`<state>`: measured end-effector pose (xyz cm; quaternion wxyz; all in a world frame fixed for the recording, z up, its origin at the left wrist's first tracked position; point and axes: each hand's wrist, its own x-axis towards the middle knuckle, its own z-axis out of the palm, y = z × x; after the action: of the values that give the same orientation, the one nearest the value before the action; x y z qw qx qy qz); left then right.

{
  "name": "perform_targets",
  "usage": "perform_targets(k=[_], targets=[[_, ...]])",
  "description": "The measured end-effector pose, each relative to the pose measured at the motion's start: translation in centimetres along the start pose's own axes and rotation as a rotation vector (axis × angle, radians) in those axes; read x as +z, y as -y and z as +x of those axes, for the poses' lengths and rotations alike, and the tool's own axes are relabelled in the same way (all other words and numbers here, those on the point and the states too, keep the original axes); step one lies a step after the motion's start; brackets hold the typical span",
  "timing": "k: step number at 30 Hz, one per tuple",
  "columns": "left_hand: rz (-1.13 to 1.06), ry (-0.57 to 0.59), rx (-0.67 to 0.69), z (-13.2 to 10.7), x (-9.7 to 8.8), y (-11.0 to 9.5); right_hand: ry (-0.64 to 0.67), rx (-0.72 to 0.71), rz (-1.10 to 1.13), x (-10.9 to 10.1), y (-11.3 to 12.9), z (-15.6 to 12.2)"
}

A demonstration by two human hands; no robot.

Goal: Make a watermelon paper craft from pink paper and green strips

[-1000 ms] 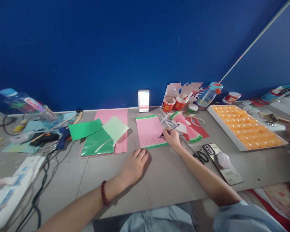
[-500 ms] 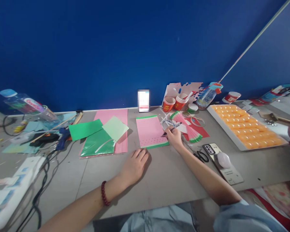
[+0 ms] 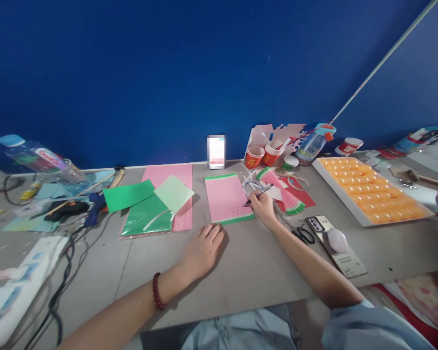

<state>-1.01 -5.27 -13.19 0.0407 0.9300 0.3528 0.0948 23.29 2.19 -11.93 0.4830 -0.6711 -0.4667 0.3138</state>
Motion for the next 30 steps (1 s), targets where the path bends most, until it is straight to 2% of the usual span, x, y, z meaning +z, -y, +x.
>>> perform_targets(k=[11,21,30], targets=[[0.001,-0.008,0.003,0.0,-0.1,0.0,-0.038,0.032,0.045,-0.4,0.2,0.5],[0.0,-0.011,0.0,-0.1,0.1,0.1,-0.061,0.024,0.027,-0.5,-1.1,1.3],[0.015,-0.015,0.003,0.0,-0.1,-0.1,-0.058,0.013,-0.008,-0.5,-1.2,1.5]])
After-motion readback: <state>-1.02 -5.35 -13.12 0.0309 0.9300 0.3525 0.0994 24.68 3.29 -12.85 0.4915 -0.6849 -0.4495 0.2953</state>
